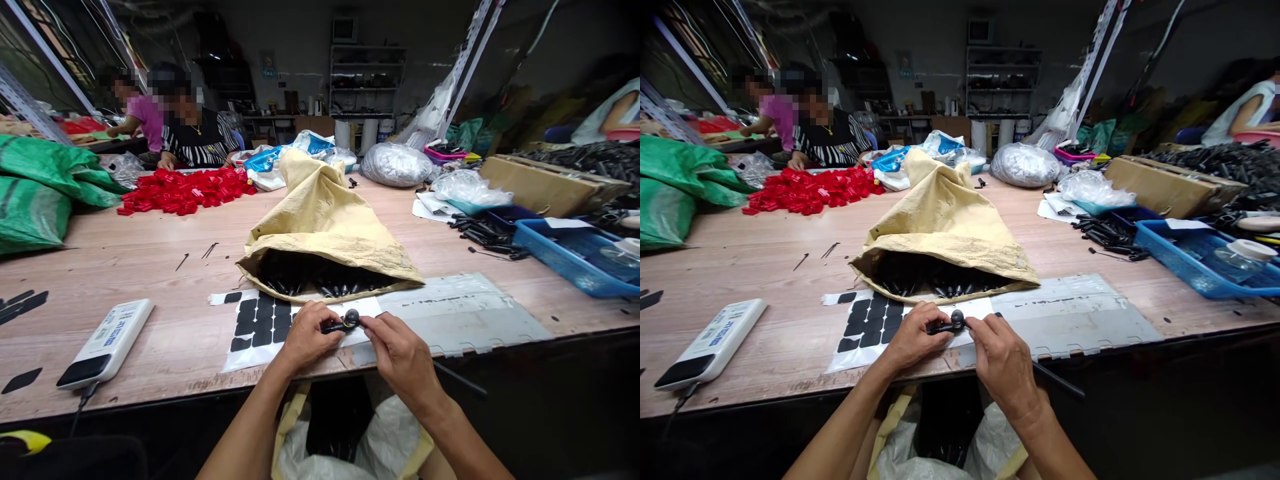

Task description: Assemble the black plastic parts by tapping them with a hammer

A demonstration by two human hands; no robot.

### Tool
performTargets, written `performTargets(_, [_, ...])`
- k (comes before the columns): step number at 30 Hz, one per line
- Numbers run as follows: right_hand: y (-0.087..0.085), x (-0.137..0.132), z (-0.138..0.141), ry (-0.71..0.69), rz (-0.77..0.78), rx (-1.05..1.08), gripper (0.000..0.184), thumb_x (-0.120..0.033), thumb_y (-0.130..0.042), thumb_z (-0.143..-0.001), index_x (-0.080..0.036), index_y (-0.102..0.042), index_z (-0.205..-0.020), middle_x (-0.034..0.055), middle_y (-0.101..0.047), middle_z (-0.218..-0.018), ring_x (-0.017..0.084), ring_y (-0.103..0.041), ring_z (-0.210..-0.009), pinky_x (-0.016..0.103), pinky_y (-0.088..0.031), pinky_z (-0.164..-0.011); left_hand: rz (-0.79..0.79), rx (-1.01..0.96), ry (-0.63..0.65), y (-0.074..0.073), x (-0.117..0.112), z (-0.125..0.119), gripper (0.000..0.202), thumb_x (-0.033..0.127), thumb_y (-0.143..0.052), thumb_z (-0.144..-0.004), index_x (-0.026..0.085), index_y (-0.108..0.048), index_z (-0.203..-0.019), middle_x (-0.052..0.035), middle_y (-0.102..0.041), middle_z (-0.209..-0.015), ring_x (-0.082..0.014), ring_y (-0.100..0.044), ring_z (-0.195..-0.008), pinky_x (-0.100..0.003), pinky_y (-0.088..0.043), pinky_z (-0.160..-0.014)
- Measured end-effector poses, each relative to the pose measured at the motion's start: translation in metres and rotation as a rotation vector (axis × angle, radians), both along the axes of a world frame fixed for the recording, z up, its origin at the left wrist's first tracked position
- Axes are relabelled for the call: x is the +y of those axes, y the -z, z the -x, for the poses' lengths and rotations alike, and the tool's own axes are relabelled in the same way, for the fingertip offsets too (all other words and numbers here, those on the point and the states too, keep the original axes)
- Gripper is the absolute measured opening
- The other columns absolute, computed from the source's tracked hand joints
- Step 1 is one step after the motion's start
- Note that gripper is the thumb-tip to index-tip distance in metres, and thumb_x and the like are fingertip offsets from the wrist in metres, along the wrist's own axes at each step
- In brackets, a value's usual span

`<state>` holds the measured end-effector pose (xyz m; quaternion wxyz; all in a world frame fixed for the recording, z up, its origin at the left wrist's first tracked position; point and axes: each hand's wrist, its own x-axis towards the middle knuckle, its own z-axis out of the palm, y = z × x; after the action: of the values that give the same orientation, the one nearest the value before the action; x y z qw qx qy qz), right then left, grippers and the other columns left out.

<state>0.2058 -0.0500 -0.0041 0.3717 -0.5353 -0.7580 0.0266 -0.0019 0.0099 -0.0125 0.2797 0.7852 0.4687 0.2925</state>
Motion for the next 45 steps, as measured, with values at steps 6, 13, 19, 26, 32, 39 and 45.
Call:
performTargets(6, [0.003,0.007,-0.025,0.119,-0.037,0.032,0.027,-0.025,-0.051,-0.099,-0.027,-0.067,-0.120,0.0039,-0.069,-0.098,0.019,-0.064,-0.093,0.031,-0.050,-0.085,0.008,0.009,0.000,-0.003,-0.001,-0.001,0.014,0.019,-0.073,-0.073,0.022,-0.072,-0.086,-0.0007,-0.066,-0.084,-0.0211,-0.055,-0.088,-0.032,-0.041,-0.080])
performTargets(13, [0.025,0.036,-0.091,0.266,-0.024,-0.176,0.018,-0.025,-0.058,-0.092,-0.026,-0.072,-0.104,0.0025,-0.069,-0.091,0.022,-0.063,-0.093,0.033,-0.047,-0.081,0.007,-0.014,0.004,-0.003,0.000,0.000,0.016,0.014,-0.070,-0.070,0.021,-0.066,-0.084,0.0001,-0.065,-0.088,-0.0205,-0.055,-0.089,-0.032,-0.040,-0.080])
performTargets(19, [0.040,0.043,-0.100,0.274,-0.041,-0.142,0.018,-0.025,-0.060,-0.090,-0.026,-0.072,-0.103,0.0017,-0.068,-0.090,0.020,-0.061,-0.089,0.032,-0.046,-0.080,0.034,-0.026,-0.005,-0.004,0.001,0.000,0.018,0.013,-0.069,-0.070,0.022,-0.064,-0.085,0.0002,-0.066,-0.089,-0.0211,-0.055,-0.091,-0.032,-0.040,-0.081])
performTargets(26, [0.040,0.040,-0.096,0.301,-0.098,-0.216,0.018,-0.024,-0.060,-0.090,-0.025,-0.071,-0.103,0.0017,-0.067,-0.089,0.021,-0.059,-0.087,0.033,-0.044,-0.079,0.045,-0.037,0.002,-0.005,0.001,0.000,0.016,0.013,-0.070,-0.070,0.021,-0.065,-0.083,0.0002,-0.066,-0.089,-0.0204,-0.055,-0.090,-0.032,-0.040,-0.081])
performTargets(32, [0.042,0.042,-0.096,0.291,-0.099,-0.205,0.017,-0.023,-0.060,-0.090,-0.025,-0.071,-0.103,0.0019,-0.067,-0.090,0.021,-0.058,-0.087,0.033,-0.043,-0.079,-0.009,0.005,0.012,-0.005,-0.003,-0.001,0.015,0.015,-0.073,-0.072,0.021,-0.067,-0.085,-0.0012,-0.065,-0.088,-0.0215,-0.055,-0.091,-0.034,-0.041,-0.082])
performTargets(39, [0.041,0.041,-0.095,0.298,-0.076,-0.201,0.017,-0.022,-0.060,-0.090,-0.025,-0.070,-0.103,0.0014,-0.067,-0.091,0.022,-0.058,-0.088,0.033,-0.043,-0.080,-0.047,0.064,0.225,-0.015,-0.046,-0.008,0.023,0.016,-0.081,-0.067,0.025,-0.071,-0.086,-0.0033,-0.060,-0.123,-0.0268,-0.049,-0.118,-0.041,-0.037,-0.103])
performTargets(45, [0.044,0.042,-0.095,0.311,-0.085,-0.212,0.018,-0.023,-0.060,-0.090,-0.025,-0.071,-0.104,0.0018,-0.067,-0.090,0.022,-0.057,-0.088,0.033,-0.042,-0.080,-0.042,0.255,0.350,-0.006,-0.084,-0.013,0.024,0.021,-0.079,-0.073,0.026,-0.068,-0.094,-0.0002,-0.039,-0.156,-0.0326,-0.031,-0.141,-0.050,-0.026,-0.117])
